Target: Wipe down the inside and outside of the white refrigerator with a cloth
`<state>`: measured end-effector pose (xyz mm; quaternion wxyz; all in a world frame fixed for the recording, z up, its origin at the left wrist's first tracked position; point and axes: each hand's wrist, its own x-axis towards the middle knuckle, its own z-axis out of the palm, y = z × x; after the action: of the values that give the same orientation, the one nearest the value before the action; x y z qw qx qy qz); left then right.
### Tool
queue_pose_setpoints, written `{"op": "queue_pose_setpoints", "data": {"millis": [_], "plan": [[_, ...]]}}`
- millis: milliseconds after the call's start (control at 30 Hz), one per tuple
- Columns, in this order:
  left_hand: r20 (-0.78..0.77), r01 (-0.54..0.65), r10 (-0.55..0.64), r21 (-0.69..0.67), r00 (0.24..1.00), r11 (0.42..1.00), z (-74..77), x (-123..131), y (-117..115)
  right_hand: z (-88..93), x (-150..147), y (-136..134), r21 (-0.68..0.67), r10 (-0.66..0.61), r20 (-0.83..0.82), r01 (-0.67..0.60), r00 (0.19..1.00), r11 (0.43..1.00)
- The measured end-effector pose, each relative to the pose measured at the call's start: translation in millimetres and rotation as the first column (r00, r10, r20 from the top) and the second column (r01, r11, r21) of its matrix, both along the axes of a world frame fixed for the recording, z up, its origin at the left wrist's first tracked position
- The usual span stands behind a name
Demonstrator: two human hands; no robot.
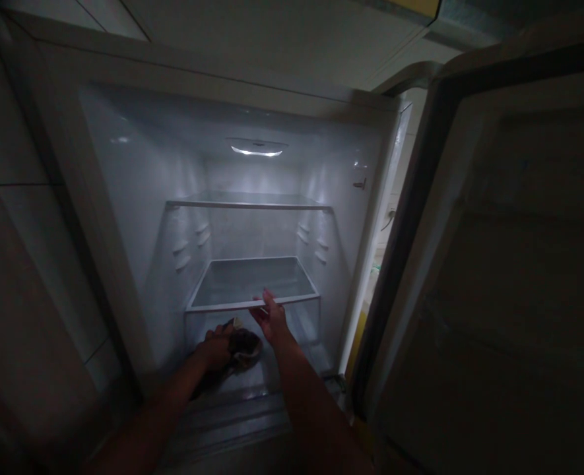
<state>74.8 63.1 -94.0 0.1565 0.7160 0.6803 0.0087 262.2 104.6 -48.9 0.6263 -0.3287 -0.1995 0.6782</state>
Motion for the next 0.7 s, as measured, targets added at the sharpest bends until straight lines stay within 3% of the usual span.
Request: {"op": "queue_pose_setpoints", "data": {"millis": [700], "plan": [[-0.055, -0.013, 0.013, 0.006, 0.998, 1.0, 5.9, 3.0, -2.8, 13.6, -5.7, -4.2, 0.073, -0.032, -0.016, 0.033, 0.999, 0.997]]}}
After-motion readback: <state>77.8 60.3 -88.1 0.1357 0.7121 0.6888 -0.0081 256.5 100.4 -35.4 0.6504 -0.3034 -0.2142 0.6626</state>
